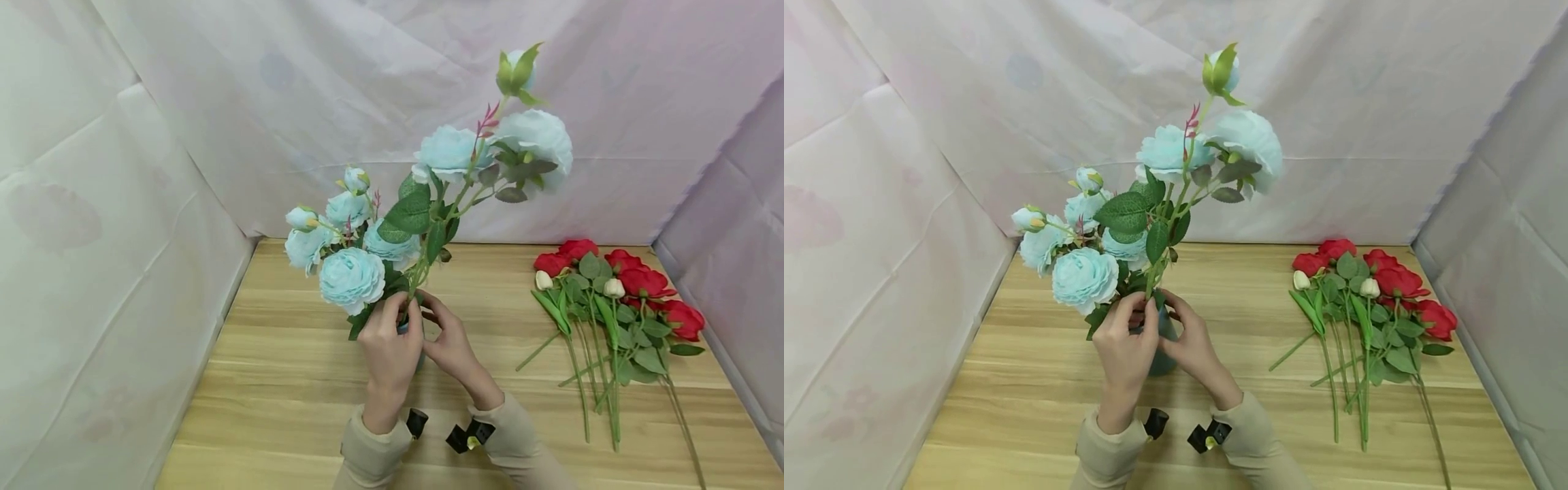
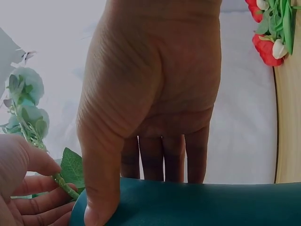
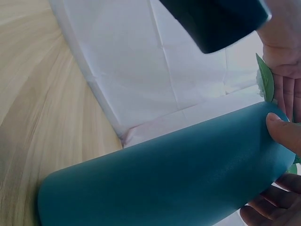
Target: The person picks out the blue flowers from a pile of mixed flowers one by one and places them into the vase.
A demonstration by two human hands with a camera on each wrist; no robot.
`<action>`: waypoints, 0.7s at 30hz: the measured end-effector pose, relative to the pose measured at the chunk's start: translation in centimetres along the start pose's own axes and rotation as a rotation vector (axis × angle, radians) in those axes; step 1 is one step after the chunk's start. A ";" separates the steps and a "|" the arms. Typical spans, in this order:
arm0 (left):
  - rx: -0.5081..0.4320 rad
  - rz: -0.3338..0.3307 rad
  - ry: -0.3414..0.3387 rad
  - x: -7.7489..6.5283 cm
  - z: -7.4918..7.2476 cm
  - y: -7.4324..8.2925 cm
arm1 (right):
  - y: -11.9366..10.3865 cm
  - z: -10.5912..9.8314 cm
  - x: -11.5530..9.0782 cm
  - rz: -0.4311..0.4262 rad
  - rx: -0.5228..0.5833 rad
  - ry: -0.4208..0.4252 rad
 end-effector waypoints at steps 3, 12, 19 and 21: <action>0.004 -0.009 0.001 -0.1 -0.1 -0.1 | -0.1 0.0 0.0 -0.007 -0.005 0.000; 0.031 -0.042 0.011 -0.3 -0.2 -0.2 | -0.5 0.0 0.1 -0.020 -0.025 0.022; 0.032 -0.008 0.071 -0.4 -0.4 -0.1 | -0.9 0.0 0.2 -0.068 0.005 0.068; 0.033 -0.005 0.084 -0.4 -0.5 -0.1 | -0.9 0.0 0.2 -0.068 0.006 0.074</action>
Point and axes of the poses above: each hand's wrist, its own x-axis towards the middle knuckle, its own z-axis out of the palm, y = z × x, the point moved 6 cm from there along x, towards the middle knuckle, and after that the axes turned 1 degree about -z, right-handed, at the moved point
